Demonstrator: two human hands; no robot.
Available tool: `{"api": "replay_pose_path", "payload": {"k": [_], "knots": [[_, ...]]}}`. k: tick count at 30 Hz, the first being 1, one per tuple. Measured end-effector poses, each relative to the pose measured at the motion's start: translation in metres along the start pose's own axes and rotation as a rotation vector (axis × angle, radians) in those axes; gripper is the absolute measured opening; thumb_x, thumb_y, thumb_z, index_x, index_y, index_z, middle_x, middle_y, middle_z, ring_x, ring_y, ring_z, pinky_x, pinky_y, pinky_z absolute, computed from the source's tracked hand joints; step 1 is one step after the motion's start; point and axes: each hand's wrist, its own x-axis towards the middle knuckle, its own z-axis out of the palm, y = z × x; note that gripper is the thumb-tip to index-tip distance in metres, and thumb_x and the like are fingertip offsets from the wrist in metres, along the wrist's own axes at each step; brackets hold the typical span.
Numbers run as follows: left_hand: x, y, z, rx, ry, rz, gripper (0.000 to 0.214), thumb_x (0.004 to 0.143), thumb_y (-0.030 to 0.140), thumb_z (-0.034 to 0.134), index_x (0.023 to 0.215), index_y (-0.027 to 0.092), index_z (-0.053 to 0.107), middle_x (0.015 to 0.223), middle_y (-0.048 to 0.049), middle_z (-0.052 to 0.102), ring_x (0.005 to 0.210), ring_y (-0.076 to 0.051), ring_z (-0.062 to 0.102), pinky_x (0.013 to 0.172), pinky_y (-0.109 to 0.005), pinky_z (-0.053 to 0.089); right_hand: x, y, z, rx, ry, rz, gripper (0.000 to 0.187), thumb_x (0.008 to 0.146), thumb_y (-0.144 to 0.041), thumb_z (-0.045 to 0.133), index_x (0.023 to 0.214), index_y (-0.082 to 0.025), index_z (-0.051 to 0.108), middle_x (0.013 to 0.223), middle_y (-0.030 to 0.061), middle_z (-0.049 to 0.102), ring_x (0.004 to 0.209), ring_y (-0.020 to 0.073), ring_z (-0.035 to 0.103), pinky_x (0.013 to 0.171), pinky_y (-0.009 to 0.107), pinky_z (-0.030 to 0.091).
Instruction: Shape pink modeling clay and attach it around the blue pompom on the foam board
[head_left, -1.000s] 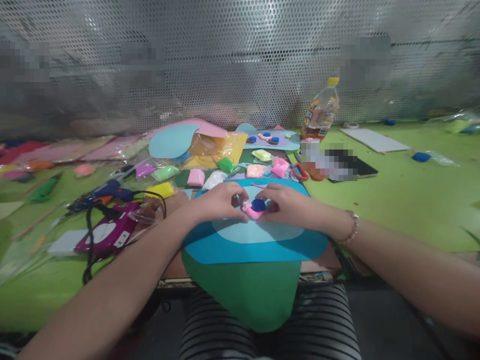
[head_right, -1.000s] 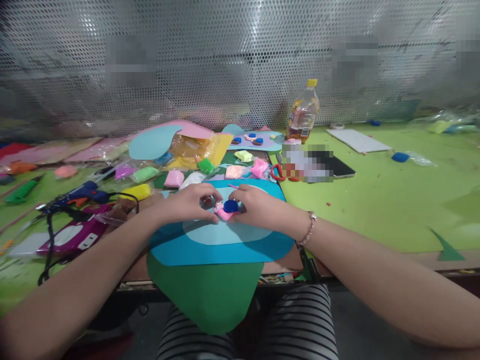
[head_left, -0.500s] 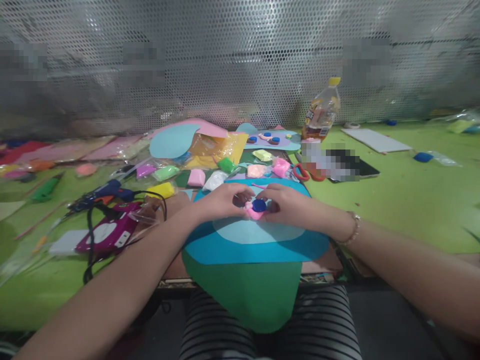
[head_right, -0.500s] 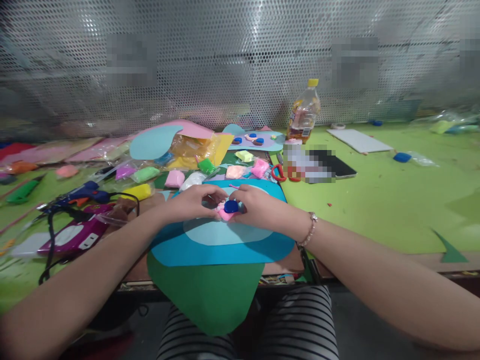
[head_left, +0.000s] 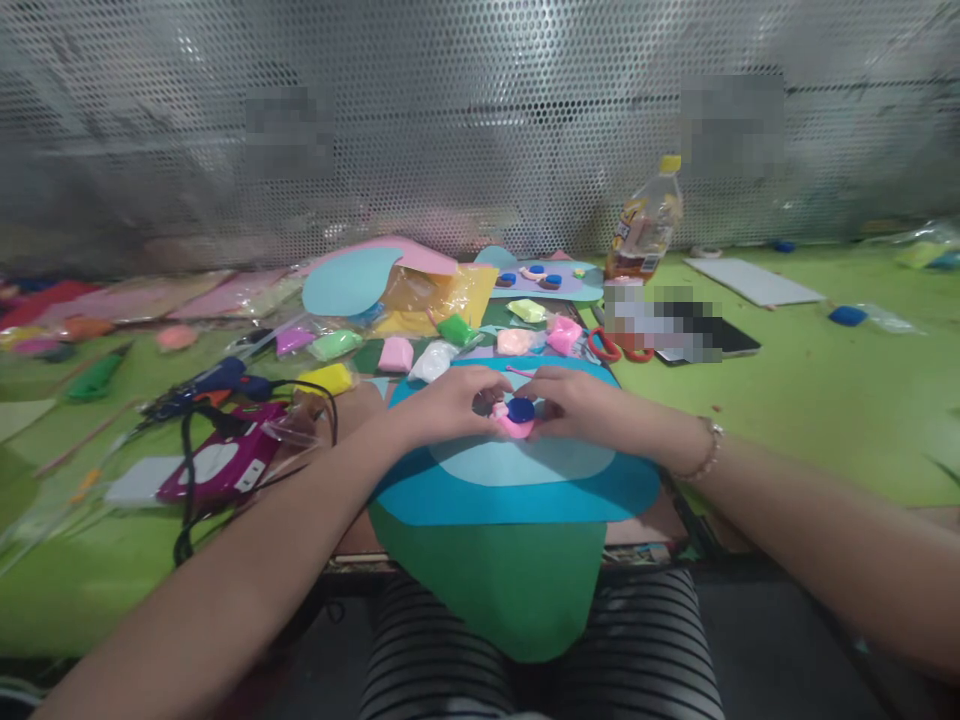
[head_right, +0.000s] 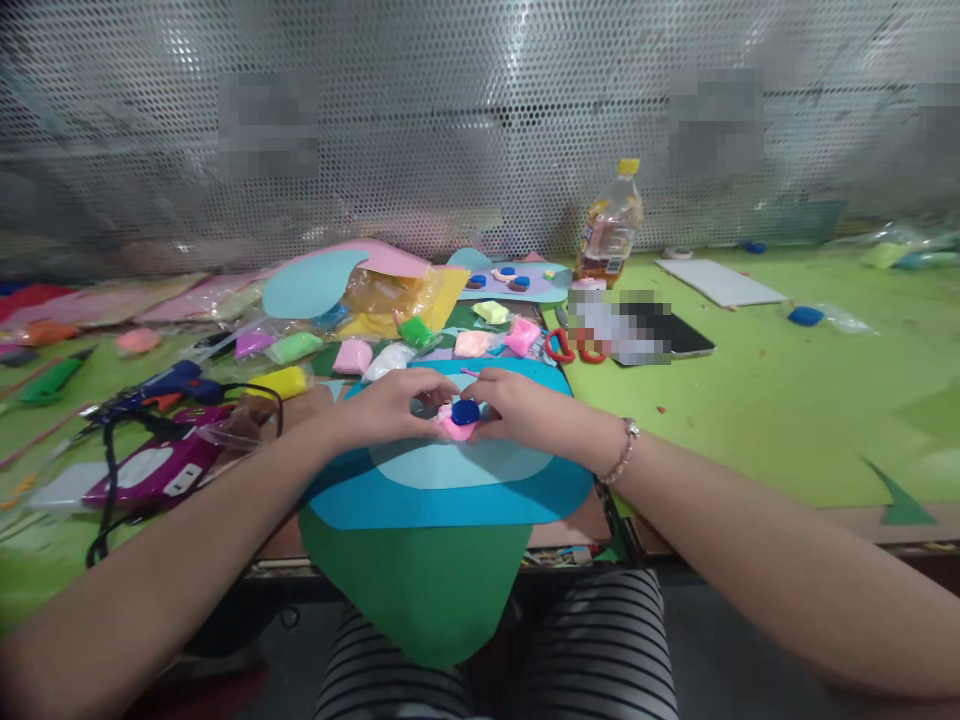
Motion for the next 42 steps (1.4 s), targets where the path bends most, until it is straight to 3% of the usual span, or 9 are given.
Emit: {"api": "replay_pose_path", "payload": {"k": [3, 9, 13, 17, 22, 27, 42], "knots": [[0.0, 0.002, 0.001, 0.004, 0.009, -0.005, 0.038, 0.065, 0.038, 0.07, 0.097, 0.018, 0.061, 0.082, -0.0017, 0.058, 0.074, -0.015, 0.052, 0.07, -0.031, 0.043, 0.0, 0.002, 0.0, 0.008, 0.012, 0.002, 0.029, 0.078, -0.031, 0.066, 0.104, -0.018, 0.061, 0.092, 0.0052, 0.056, 0.07, 0.0132, 0.055, 0.065, 0.027, 0.047], [-0.001, 0.002, 0.002, 0.039, -0.002, 0.01, 0.049, 0.061, 0.041, 0.073, 0.103, 0.019, 0.059, 0.087, -0.0025, 0.057, 0.075, -0.015, 0.052, 0.068, -0.029, 0.042, -0.001, 0.0, 0.003, 0.089, 0.004, 0.052, 0.048, 0.073, -0.053, 0.064, 0.109, -0.021, 0.059, 0.091, 0.0047, 0.055, 0.07, 0.0139, 0.054, 0.063, 0.029, 0.048], [0.001, -0.003, 0.007, 0.107, 0.037, 0.059, 0.048, 0.061, 0.044, 0.072, 0.1, 0.019, 0.059, 0.083, -0.0022, 0.054, 0.075, -0.015, 0.05, 0.066, -0.028, 0.04, 0.0, -0.009, 0.007, 0.012, 0.074, 0.069, 0.048, 0.073, -0.046, 0.067, 0.109, -0.015, 0.059, 0.092, 0.0071, 0.053, 0.073, 0.0154, 0.052, 0.065, 0.03, 0.047], [0.003, -0.005, 0.01, 0.109, 0.05, 0.097, 0.045, 0.064, 0.048, 0.07, 0.096, 0.019, 0.059, 0.08, -0.0015, 0.053, 0.073, -0.015, 0.049, 0.067, -0.028, 0.04, 0.001, -0.009, 0.009, 0.001, 0.047, 0.069, 0.046, 0.073, -0.042, 0.068, 0.108, -0.013, 0.059, 0.09, 0.0071, 0.051, 0.072, 0.0152, 0.051, 0.062, 0.028, 0.046], [0.001, -0.003, 0.006, 0.09, 0.018, 0.058, 0.046, 0.063, 0.048, 0.071, 0.097, 0.019, 0.059, 0.081, -0.002, 0.053, 0.074, -0.015, 0.049, 0.065, -0.028, 0.041, 0.002, -0.007, 0.009, -0.003, 0.033, 0.076, 0.045, 0.075, -0.04, 0.068, 0.11, -0.015, 0.058, 0.09, 0.0065, 0.051, 0.07, 0.0144, 0.05, 0.062, 0.028, 0.046], [-0.001, -0.003, -0.001, -0.009, -0.03, 0.023, 0.044, 0.067, 0.037, 0.07, 0.105, 0.02, 0.059, 0.091, -0.0031, 0.058, 0.079, -0.016, 0.052, 0.073, -0.031, 0.044, 0.001, -0.01, 0.009, 0.005, 0.044, 0.08, 0.044, 0.076, -0.043, 0.065, 0.11, -0.015, 0.058, 0.092, 0.0074, 0.052, 0.076, 0.0161, 0.051, 0.068, 0.031, 0.047], [0.0, 0.001, -0.001, 0.046, -0.006, 0.013, 0.039, 0.067, 0.039, 0.068, 0.1, 0.02, 0.06, 0.085, -0.0023, 0.058, 0.077, -0.016, 0.052, 0.071, -0.031, 0.043, 0.001, -0.017, 0.009, -0.002, 0.065, 0.116, 0.04, 0.078, -0.044, 0.062, 0.104, -0.014, 0.059, 0.095, 0.0099, 0.055, 0.083, 0.0196, 0.054, 0.073, 0.033, 0.047]]}}
